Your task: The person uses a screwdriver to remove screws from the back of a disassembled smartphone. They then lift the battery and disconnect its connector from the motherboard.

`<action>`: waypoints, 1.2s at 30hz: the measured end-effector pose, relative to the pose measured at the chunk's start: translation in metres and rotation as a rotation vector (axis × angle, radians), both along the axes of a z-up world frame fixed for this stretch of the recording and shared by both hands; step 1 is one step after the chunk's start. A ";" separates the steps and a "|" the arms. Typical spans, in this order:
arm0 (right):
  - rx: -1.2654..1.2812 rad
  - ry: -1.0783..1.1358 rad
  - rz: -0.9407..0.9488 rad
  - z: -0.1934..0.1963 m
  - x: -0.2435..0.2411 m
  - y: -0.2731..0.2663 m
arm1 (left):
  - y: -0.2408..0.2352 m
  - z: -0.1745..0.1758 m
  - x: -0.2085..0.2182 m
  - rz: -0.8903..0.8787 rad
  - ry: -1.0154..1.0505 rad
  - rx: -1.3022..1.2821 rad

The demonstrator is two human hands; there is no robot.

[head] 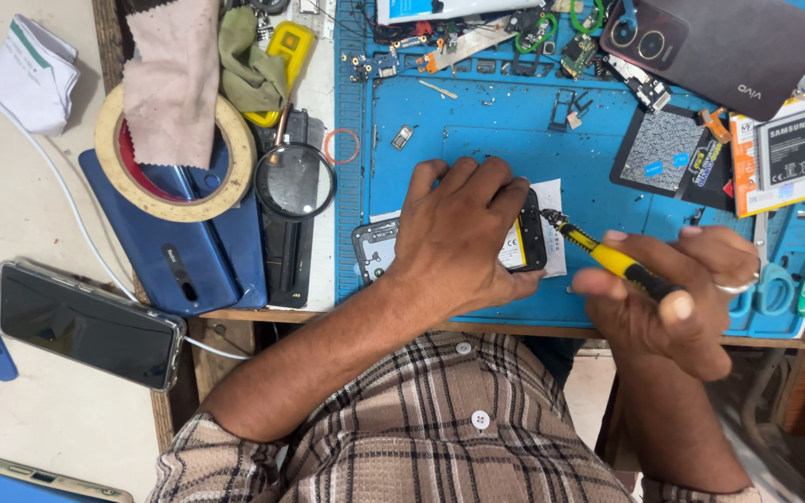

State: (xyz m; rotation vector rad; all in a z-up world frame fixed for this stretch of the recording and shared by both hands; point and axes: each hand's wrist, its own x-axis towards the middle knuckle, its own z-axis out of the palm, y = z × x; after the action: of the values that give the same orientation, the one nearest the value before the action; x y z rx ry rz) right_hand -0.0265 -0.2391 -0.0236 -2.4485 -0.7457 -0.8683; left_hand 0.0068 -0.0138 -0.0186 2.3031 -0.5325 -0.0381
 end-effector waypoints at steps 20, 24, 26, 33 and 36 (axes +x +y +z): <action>0.469 0.230 0.051 -0.010 0.005 0.004 | 0.002 0.003 -0.005 0.003 -0.017 0.006; 0.589 0.232 -0.039 -0.012 0.001 -0.004 | 0.002 0.005 -0.007 0.013 -0.028 0.025; 0.583 0.225 -0.037 -0.013 0.003 -0.005 | 0.001 0.006 -0.006 0.014 -0.032 0.027; 0.456 0.257 0.028 -0.011 0.006 -0.001 | 0.000 0.006 -0.007 0.019 -0.017 0.048; 0.417 0.267 0.066 -0.009 0.009 0.002 | 0.000 0.006 -0.007 0.010 -0.007 0.041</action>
State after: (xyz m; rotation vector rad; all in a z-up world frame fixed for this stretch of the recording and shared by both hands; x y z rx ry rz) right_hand -0.0179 -0.2367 -0.0325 -2.0981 -0.4877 -0.5852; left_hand -0.0001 -0.0133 -0.0127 2.3461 -0.5277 -0.0364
